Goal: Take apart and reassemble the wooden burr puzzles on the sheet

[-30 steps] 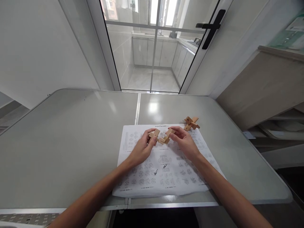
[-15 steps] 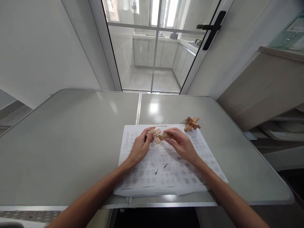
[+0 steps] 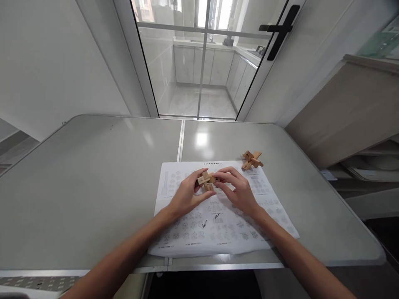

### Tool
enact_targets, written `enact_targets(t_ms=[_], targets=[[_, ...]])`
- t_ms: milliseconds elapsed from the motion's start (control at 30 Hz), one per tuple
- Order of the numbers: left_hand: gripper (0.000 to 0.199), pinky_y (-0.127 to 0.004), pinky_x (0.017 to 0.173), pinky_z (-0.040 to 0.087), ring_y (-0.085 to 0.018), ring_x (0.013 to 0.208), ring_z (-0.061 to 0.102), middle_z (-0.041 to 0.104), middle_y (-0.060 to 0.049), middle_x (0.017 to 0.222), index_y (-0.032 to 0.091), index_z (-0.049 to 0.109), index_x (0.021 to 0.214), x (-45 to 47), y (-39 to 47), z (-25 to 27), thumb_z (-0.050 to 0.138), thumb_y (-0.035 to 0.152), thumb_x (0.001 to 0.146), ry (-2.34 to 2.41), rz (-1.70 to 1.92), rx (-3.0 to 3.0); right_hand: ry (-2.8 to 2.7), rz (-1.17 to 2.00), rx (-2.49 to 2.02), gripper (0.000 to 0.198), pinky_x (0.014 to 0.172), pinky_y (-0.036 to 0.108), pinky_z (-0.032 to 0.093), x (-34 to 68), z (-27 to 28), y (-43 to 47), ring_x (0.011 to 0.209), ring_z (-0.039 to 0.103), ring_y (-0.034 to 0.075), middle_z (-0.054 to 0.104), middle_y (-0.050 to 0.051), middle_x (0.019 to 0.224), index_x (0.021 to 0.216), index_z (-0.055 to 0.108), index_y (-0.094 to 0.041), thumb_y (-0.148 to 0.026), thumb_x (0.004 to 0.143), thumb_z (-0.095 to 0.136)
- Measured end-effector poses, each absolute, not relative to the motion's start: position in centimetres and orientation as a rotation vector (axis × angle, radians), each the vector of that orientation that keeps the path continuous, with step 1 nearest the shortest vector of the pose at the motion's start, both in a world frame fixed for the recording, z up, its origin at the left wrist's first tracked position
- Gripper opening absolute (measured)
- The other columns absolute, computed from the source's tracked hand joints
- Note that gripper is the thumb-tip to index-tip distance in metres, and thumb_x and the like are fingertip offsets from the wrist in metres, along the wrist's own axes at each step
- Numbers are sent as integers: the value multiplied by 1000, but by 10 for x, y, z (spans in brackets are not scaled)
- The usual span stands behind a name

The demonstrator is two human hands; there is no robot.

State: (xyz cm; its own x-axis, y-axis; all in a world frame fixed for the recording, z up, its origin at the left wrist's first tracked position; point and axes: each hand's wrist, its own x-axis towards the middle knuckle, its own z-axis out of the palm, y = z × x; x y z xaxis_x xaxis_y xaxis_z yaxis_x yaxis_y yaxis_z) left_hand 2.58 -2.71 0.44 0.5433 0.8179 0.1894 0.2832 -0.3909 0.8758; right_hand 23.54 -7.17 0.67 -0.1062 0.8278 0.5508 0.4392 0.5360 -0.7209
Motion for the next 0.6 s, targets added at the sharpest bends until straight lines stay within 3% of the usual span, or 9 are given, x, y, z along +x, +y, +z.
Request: enact_targets(t_ms=[200,367,533,600], targets=[[68,-31,74,56,-18,86,63,70,-7,115,23,53,146,26,-26,-1,82,44,88,864,826,1967,-1803,452,-1011,33,81,40,64,239,7,-72,96,70,23,68,7,111,130,72,-32,-16,104,61],[68,-37,82,58,-22,93,65,65,-6,112,26,51,149,24,-27,-2,77,50,91,856,796,2106,-1839,461,-982,35,78,40,63,237,5,-76,97,71,23,69,7,111,131,71,-33,-15,103,62],[87,-42,89,59,-26,104,65,60,-9,120,28,50,151,21,-26,1,88,54,78,796,834,2230,-1821,462,-975,33,82,42,61,235,4,-77,95,70,24,71,5,106,129,73,-35,-17,101,68],[81,-42,90,59,-25,104,67,64,-9,121,27,54,146,22,-26,2,90,51,77,781,827,2188,-1808,507,-981,30,84,43,60,235,4,-77,98,69,25,71,5,107,126,74,-35,-21,101,69]])
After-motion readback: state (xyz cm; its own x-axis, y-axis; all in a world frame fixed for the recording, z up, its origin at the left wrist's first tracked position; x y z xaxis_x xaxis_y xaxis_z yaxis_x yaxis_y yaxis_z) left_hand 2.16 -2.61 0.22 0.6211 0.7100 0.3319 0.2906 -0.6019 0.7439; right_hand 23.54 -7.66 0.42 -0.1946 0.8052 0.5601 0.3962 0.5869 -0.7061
